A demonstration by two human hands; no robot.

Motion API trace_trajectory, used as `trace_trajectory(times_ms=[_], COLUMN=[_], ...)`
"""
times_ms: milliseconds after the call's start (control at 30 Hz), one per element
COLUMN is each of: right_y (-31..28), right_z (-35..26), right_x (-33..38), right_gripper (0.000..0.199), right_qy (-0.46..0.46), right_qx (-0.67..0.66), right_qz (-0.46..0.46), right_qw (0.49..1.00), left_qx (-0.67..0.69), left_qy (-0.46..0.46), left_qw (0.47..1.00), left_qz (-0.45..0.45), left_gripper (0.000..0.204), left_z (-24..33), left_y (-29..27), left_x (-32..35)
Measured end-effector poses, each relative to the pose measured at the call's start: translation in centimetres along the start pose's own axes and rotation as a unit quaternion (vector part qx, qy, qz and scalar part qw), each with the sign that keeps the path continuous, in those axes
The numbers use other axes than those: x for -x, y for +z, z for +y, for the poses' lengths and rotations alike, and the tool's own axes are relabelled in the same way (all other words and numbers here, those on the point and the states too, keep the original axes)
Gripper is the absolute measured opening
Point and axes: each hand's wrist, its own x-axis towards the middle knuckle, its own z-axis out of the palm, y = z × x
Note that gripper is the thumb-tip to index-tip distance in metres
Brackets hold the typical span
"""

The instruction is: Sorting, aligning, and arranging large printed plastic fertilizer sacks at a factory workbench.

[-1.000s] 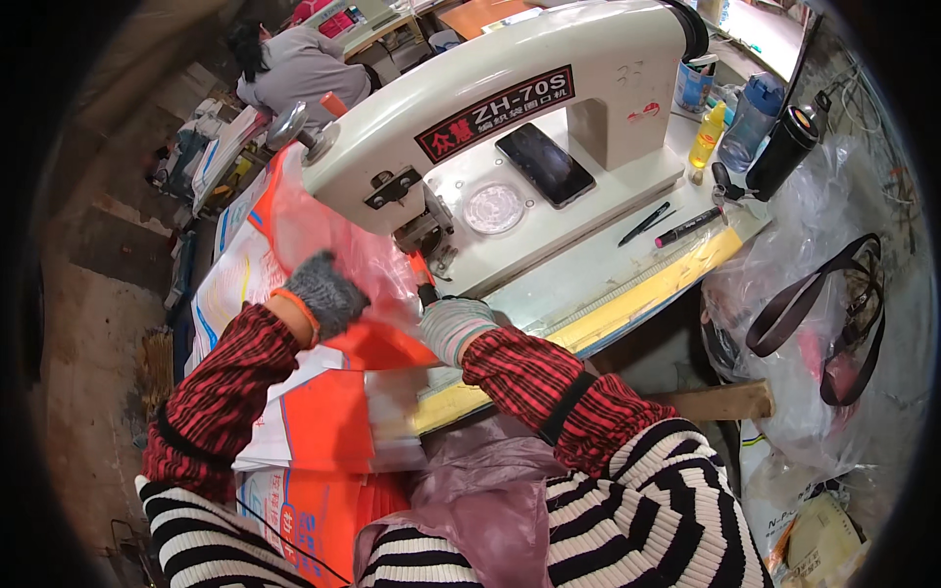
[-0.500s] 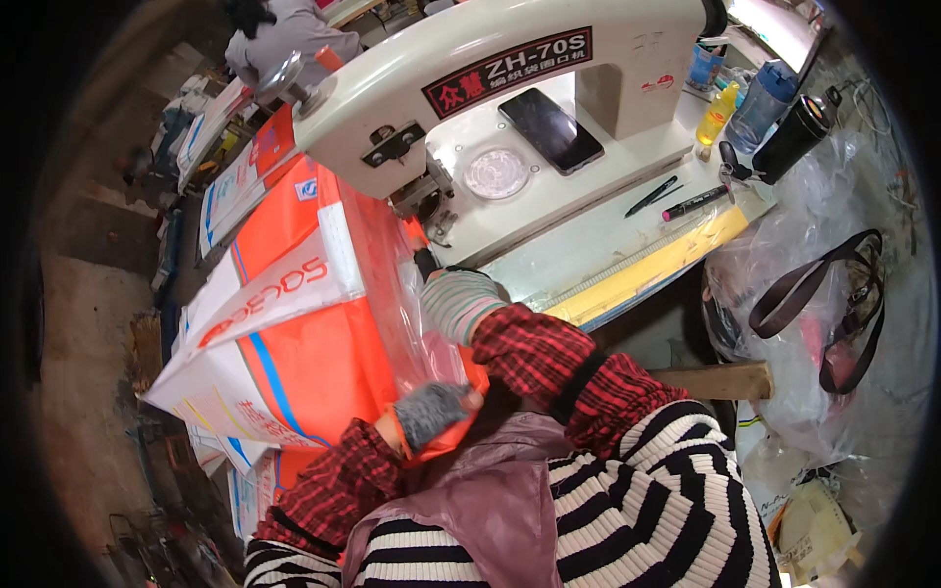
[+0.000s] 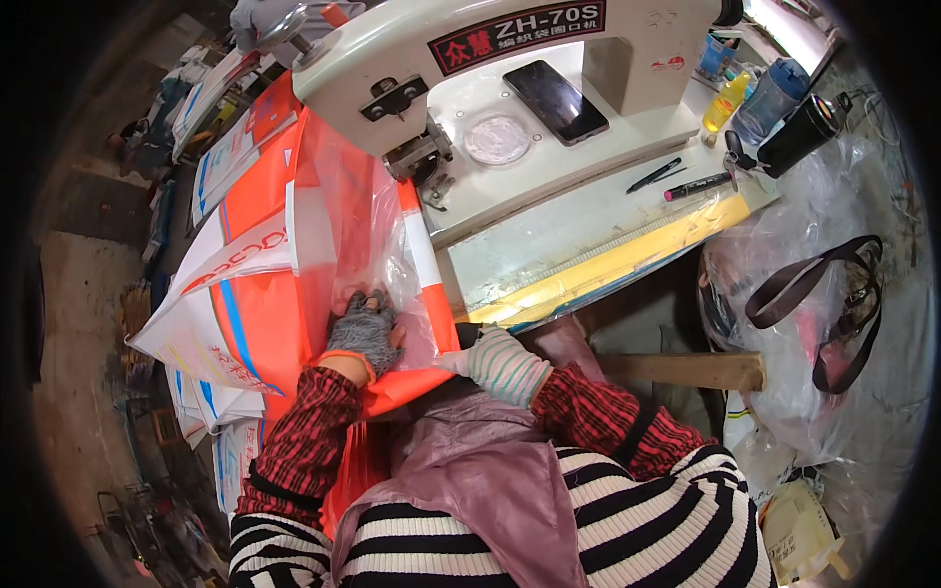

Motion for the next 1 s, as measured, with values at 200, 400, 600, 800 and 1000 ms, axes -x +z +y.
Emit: trace_trajectory(times_ms=[200,400,600,800,1000], right_y=[-0.9,-0.4,-0.9,0.1,-2.6], right_z=[2.6,0.5,1.7,-3.7,-2.9], right_x=[-0.9,0.5,0.5,4.1,-1.7], right_gripper=[0.103,0.086,0.053,0.031,0.039], right_qy=[-0.019,-0.054,-0.187,-0.144,-0.05], right_qx=[0.058,0.187,0.215,0.141,-0.269], right_qz=[0.028,0.011,0.015,0.047,0.041], right_qw=[0.998,0.981,0.958,0.978,0.961], left_qx=[0.134,0.075,0.408,0.728,0.445], left_qy=[-0.061,0.074,-0.071,-0.209,-0.02], left_qw=[0.988,0.963,0.883,0.649,0.872], left_qz=[-0.038,0.248,0.221,0.077,0.203], left_gripper=[0.05,0.04,0.024,0.022,0.019], left_z=[0.9,3.4,5.5,5.8,6.3], left_y=[-4.9,-5.4,-3.1,-1.3,0.0], left_x=[0.5,1.0,-0.2,-0.8,-1.0])
